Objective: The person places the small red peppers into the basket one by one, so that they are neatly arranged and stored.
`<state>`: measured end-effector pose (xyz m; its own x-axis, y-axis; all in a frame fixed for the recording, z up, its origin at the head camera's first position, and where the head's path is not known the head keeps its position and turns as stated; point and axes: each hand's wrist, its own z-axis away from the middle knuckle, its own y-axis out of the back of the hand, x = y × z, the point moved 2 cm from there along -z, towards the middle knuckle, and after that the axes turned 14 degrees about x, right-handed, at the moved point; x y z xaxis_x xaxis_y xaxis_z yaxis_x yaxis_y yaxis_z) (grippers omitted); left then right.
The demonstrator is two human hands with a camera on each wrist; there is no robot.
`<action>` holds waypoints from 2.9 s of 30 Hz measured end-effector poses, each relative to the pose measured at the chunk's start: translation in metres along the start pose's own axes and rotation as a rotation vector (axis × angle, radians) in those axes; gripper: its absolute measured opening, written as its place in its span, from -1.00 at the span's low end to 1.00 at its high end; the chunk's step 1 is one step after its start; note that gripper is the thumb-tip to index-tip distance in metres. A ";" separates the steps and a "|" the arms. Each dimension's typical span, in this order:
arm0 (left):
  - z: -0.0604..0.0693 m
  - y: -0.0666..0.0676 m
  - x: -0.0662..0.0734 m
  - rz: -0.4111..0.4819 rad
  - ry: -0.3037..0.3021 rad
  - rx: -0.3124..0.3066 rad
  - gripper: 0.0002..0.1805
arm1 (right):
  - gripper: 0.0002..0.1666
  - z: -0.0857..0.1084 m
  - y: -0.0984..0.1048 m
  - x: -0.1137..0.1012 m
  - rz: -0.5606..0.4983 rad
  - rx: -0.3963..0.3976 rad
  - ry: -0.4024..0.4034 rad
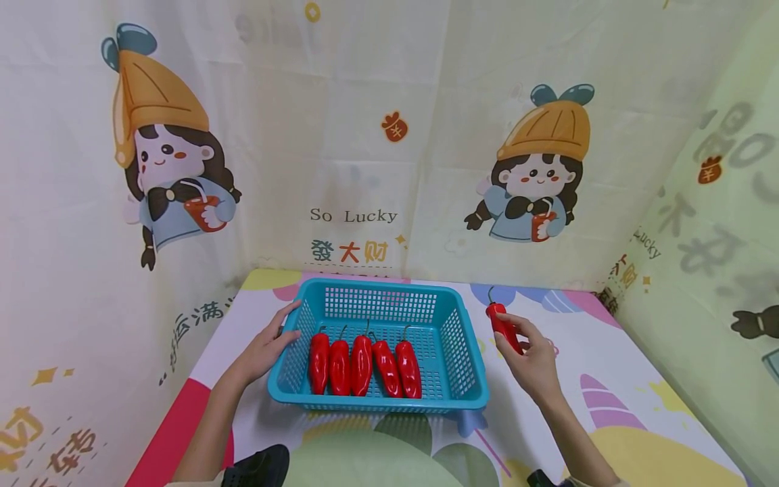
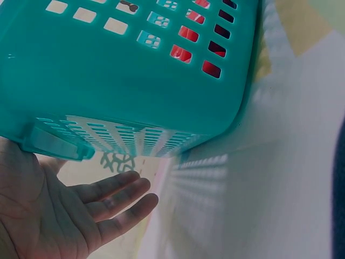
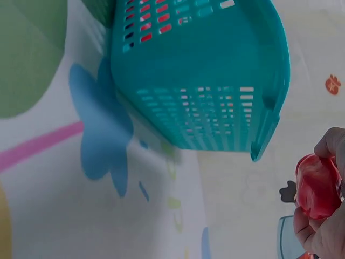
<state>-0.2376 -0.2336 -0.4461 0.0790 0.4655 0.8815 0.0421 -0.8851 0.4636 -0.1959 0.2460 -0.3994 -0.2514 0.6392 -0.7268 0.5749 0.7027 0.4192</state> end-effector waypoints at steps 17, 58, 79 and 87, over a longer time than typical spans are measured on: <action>-0.002 0.000 -0.003 -0.007 0.006 0.005 -0.23 | -0.32 0.009 -0.026 -0.028 -0.068 -0.053 -0.055; 0.002 0.003 0.002 -0.017 0.007 0.000 -0.19 | -0.49 0.027 -0.061 -0.045 -0.109 -0.079 -0.170; 0.002 0.003 0.001 -0.013 0.008 0.006 -0.21 | -0.57 0.025 -0.057 -0.048 -0.123 -0.054 -0.168; 0.003 0.006 0.001 -0.059 -0.021 0.040 -0.23 | -0.61 0.025 -0.049 -0.044 -0.121 -0.011 -0.163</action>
<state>-0.2343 -0.2381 -0.4431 0.0960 0.5167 0.8508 0.0874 -0.8558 0.5099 -0.1931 0.1754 -0.4018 -0.1881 0.4910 -0.8506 0.5396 0.7753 0.3282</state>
